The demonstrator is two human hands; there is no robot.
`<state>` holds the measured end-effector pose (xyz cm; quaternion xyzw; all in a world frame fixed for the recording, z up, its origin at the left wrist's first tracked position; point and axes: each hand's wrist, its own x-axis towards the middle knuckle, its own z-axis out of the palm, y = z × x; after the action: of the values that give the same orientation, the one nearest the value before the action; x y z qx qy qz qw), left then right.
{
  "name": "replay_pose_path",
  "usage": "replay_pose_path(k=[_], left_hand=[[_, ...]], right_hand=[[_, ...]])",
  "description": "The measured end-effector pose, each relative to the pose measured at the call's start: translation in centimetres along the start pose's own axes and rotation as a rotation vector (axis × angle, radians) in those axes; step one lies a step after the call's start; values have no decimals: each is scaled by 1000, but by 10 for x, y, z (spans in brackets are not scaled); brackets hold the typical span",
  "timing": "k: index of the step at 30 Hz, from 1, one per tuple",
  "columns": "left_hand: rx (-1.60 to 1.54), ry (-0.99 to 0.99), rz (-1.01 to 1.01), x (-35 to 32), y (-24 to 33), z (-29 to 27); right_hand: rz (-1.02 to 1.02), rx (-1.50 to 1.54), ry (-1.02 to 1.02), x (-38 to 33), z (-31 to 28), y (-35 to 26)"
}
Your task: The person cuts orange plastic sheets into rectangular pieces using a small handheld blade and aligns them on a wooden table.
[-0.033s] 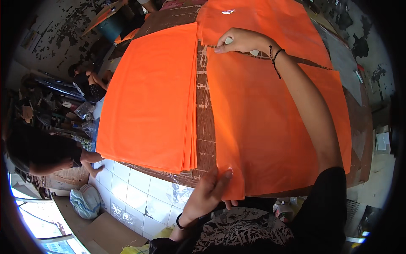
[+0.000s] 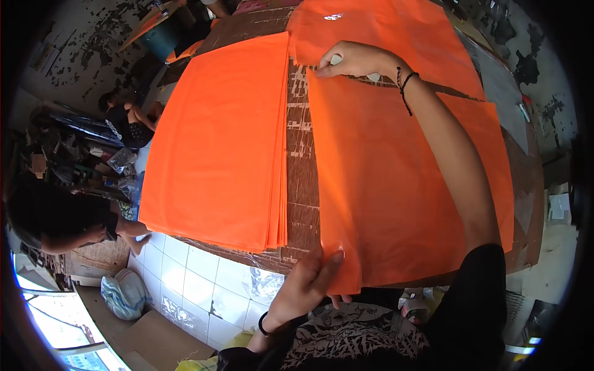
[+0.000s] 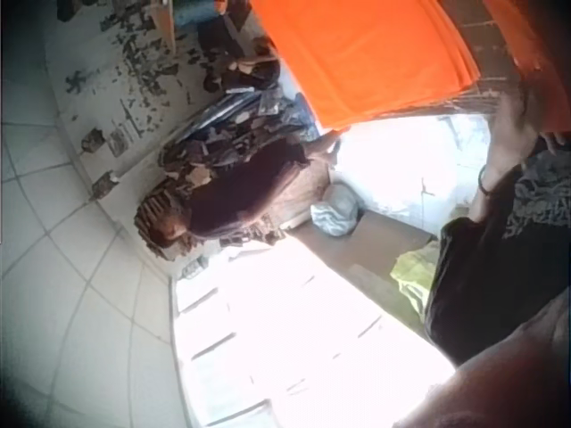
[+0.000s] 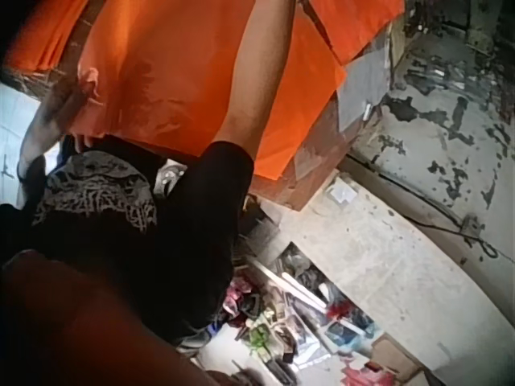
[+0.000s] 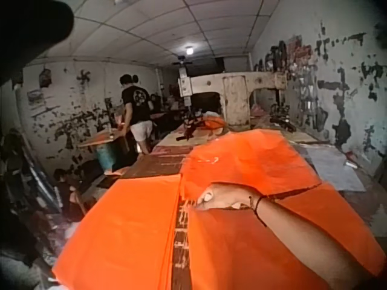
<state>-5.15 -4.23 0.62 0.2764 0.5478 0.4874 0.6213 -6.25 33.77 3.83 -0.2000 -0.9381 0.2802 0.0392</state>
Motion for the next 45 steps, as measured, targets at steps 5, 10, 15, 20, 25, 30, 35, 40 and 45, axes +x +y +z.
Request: replay_pose_path(k=[5, 10, 15, 20, 25, 30, 35, 40, 45], left_hand=[[98, -79, -22, 0, -3, -8], [367, 15, 32, 38, 39, -40], [661, 100, 50, 115, 102, -57], [772, 149, 211, 184, 117, -85], [473, 117, 397, 214, 98, -102], [331, 103, 386, 210, 104, -86], [302, 158, 347, 220, 97, -101], [253, 168, 380, 220, 98, -94], [258, 180, 424, 223, 93, -92]], right_hand=[[-165, 3, 23, -12, 8, 18], [97, 35, -60, -37, -4, -16], [38, 126, 20, -40, 3, -11], [-250, 143, 207, -23, 18, 30], [72, 184, 22, -38, 6, 1], [174, 205, -9, -30, 16, 21], [-30, 129, 70, -22, 22, 16], [65, 134, 29, -35, 15, 7], [126, -44, -124, -48, -8, 41]])
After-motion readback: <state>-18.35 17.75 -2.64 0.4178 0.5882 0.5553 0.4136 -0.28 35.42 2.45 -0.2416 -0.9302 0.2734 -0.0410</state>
